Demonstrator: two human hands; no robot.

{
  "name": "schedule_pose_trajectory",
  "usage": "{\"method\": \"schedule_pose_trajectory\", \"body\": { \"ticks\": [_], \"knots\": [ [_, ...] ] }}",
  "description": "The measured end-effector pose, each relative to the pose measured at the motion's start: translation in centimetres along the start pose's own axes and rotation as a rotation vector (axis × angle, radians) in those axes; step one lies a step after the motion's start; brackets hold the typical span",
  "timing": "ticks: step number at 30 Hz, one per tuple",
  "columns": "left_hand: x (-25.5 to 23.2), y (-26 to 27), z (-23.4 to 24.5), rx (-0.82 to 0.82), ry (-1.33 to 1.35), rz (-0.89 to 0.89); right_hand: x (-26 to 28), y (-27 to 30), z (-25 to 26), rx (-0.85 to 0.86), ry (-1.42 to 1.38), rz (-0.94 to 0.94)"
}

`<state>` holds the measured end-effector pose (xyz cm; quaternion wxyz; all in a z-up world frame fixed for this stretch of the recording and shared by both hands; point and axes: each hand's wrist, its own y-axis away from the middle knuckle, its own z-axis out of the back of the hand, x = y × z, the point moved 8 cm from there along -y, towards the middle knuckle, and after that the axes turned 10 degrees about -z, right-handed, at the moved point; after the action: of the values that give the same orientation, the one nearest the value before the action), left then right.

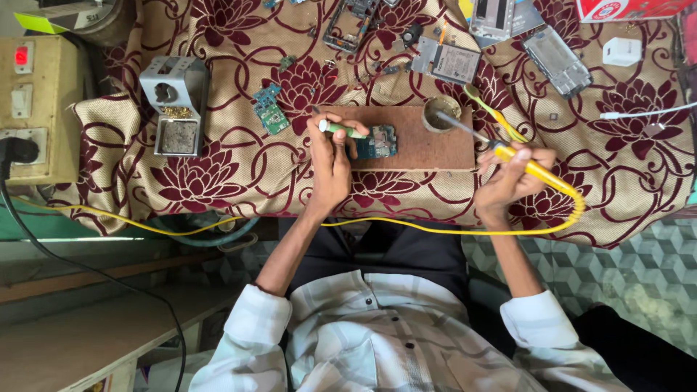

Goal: The person uses a soldering iron and solder wire to attach components to a blue circuit board. They repeatedly heat joints and apply solder while holding the board steady on a work surface.

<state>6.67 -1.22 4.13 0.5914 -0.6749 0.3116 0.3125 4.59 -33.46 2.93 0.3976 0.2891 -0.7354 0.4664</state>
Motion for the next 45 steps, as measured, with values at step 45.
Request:
{"method": "schedule_pose_trajectory", "body": {
  "ticks": [45],
  "knots": [
    [0.6,-0.5,0.4,-0.062,0.028,-0.045,-4.9,3.1,-1.2,0.065,-0.203,-0.269]
  ]
}}
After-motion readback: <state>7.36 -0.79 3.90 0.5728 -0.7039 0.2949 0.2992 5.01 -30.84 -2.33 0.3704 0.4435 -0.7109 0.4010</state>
